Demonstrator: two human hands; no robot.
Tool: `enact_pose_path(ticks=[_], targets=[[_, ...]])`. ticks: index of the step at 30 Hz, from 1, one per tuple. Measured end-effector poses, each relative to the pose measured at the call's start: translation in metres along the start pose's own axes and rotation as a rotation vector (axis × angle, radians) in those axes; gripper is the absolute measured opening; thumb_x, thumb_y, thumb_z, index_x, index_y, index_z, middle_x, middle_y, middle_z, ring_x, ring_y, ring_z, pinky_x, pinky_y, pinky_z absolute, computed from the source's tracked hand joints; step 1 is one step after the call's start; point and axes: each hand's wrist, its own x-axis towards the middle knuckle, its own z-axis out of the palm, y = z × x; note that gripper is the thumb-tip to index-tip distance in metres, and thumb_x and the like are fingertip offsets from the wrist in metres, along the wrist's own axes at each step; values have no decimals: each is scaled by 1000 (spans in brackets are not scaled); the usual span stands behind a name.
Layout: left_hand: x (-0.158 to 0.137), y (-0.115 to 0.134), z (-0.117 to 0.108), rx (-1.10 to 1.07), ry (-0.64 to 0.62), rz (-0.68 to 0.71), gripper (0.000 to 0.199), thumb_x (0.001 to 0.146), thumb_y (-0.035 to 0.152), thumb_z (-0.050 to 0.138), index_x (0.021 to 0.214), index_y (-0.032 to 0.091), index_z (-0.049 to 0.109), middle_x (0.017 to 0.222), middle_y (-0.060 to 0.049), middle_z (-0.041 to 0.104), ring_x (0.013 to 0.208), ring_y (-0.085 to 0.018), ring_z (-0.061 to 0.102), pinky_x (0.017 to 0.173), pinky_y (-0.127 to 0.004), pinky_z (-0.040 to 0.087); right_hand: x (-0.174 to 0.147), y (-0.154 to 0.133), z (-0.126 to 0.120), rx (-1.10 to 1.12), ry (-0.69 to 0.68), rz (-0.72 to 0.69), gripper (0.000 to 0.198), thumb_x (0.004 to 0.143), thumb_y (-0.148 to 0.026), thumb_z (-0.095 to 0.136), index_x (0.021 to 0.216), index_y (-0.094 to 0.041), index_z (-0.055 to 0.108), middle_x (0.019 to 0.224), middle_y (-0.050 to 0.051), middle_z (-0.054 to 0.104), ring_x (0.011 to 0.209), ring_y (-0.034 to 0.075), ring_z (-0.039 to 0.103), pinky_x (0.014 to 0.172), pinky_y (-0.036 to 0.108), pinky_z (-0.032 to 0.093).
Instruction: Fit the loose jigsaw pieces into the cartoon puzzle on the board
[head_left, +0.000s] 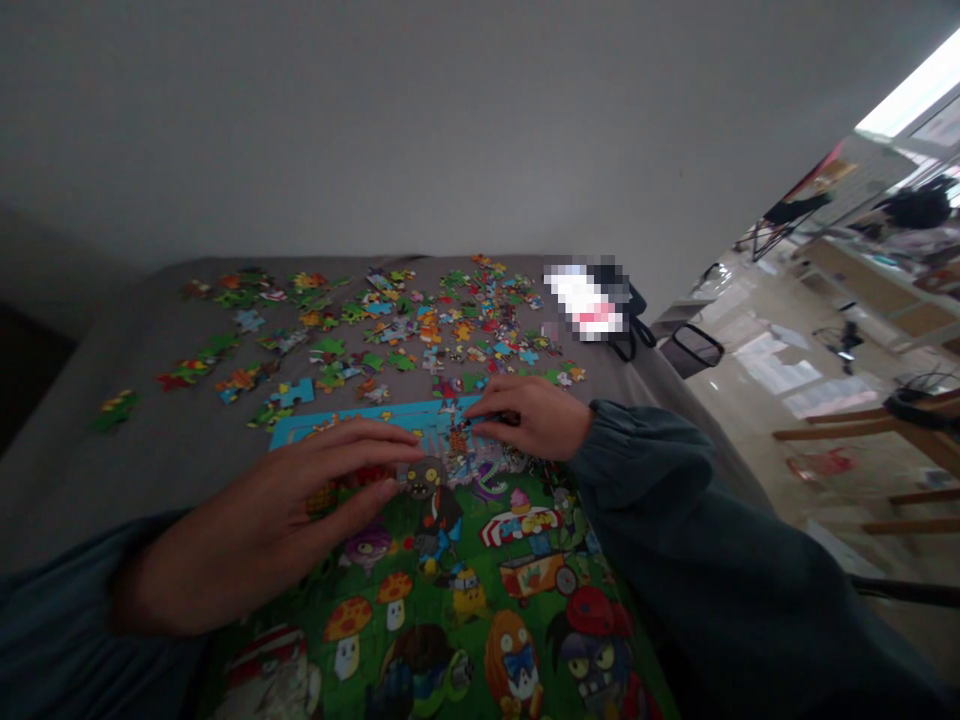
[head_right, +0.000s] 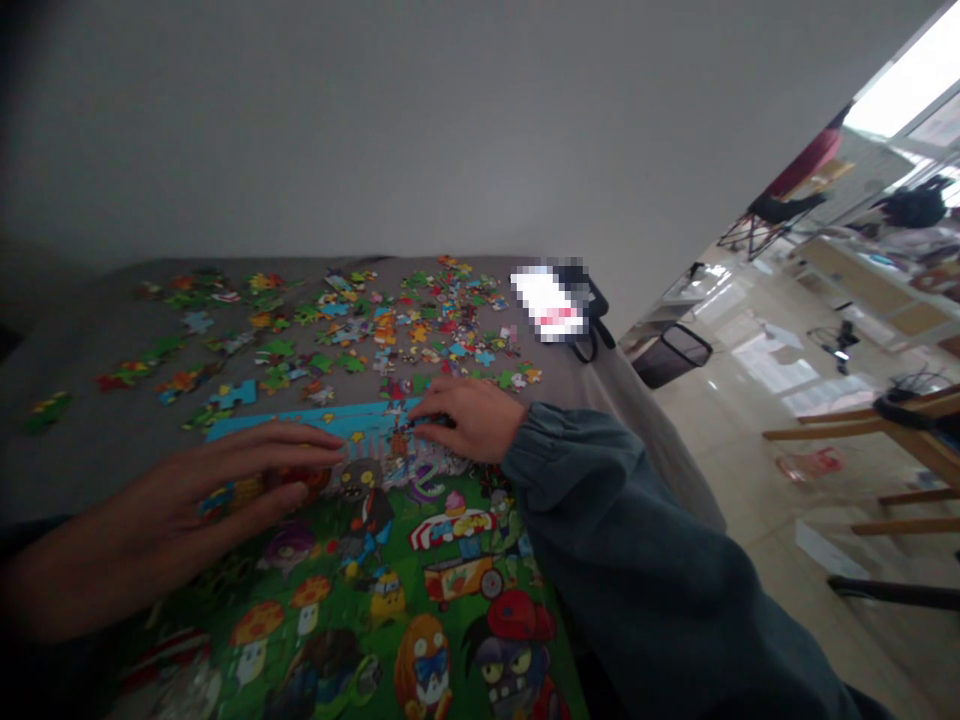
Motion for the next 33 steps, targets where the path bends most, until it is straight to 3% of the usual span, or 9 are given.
enact_pose_path(ticks=[6,14,23,28,33], targets=[[1,2,-2,8,-12,8,34,101,51,52,129,37,66,137,4,66,120,-20,65,105,-28,54,-1,1,-4,-155,-73,14,27,101,-31,56,112,-18,77,98,9,70,88,19,62,79,31,45],[0,0,-1,-1,-28,-1,33,101,49,52,129,39,65,138,5,65,120,-18,65,105,-27,53,-4,-19,-13,-385,-170,46,31,103,-38,50,109,-21,76,96,9,69,91,20,61,75,32,42],[-1,-5,0,-2,-52,-26,33,100,49,54,131,40,64,139,5,64,122,-18,64,107,-26,51,-3,-53,-7,-524,-203,153,41,103,-45,50,110,-12,73,101,14,71,104,28,63,85,38,48],[1,-4,0,-14,-41,-16,32,100,49,54,127,38,67,134,5,67,118,-18,66,105,-25,52,-6,-61,2,-584,-196,126,34,103,-39,50,108,-13,72,105,14,70,104,32,63,80,42,49],[3,-3,0,-1,-57,-27,32,100,49,54,126,37,68,134,4,67,118,-18,66,104,-25,52,-6,-56,3,-558,-142,115,34,105,-27,41,104,-14,72,100,12,70,100,29,63,82,41,48]])
